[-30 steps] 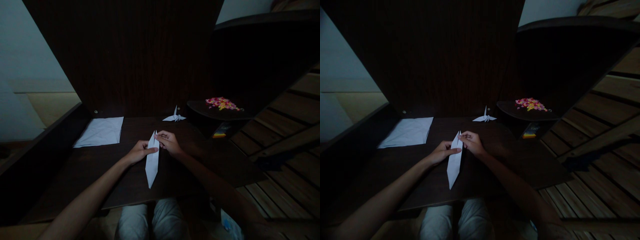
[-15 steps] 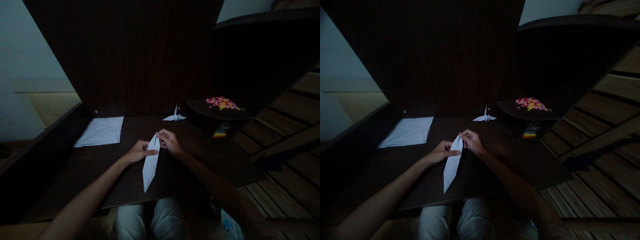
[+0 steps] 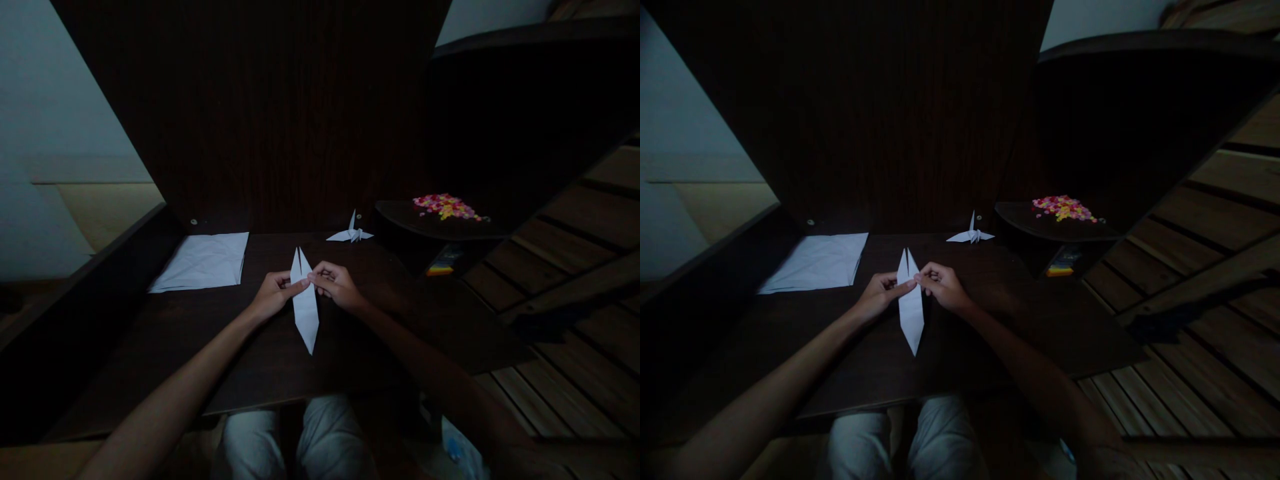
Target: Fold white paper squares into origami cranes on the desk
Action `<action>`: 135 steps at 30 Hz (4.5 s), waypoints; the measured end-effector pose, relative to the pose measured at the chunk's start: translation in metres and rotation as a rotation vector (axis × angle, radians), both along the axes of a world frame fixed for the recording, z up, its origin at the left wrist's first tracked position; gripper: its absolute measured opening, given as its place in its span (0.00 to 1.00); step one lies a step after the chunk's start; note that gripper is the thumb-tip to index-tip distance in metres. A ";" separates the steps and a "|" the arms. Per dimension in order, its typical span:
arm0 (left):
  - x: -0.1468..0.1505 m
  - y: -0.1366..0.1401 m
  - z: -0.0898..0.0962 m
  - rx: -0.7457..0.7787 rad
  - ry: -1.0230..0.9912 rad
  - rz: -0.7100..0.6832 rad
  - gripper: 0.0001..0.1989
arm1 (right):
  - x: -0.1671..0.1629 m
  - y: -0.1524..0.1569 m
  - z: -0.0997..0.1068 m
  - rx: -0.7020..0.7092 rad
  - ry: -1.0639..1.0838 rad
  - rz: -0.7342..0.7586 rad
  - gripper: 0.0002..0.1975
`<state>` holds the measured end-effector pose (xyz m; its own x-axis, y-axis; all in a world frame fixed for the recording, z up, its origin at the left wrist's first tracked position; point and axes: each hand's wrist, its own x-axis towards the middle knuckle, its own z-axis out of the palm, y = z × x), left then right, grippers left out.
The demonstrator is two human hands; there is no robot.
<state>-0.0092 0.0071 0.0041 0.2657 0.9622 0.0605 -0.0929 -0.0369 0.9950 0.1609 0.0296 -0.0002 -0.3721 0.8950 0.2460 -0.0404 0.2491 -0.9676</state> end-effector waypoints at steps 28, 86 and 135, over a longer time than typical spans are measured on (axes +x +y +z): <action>-0.002 0.006 -0.004 0.084 0.014 0.162 0.13 | -0.005 0.004 -0.010 -0.122 0.049 -0.024 0.13; -0.008 0.010 -0.013 0.185 -0.119 -0.086 0.22 | 0.000 0.012 -0.009 -0.111 0.202 -0.261 0.12; -0.005 0.012 -0.013 0.191 -0.027 0.189 0.18 | -0.004 0.009 -0.016 -0.016 0.168 -0.114 0.14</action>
<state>-0.0140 0.0188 -0.0091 0.0778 0.9649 0.2506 -0.0925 -0.2433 0.9655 0.1566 0.0389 -0.0158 -0.2230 0.9334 0.2811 -0.1742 0.2456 -0.9536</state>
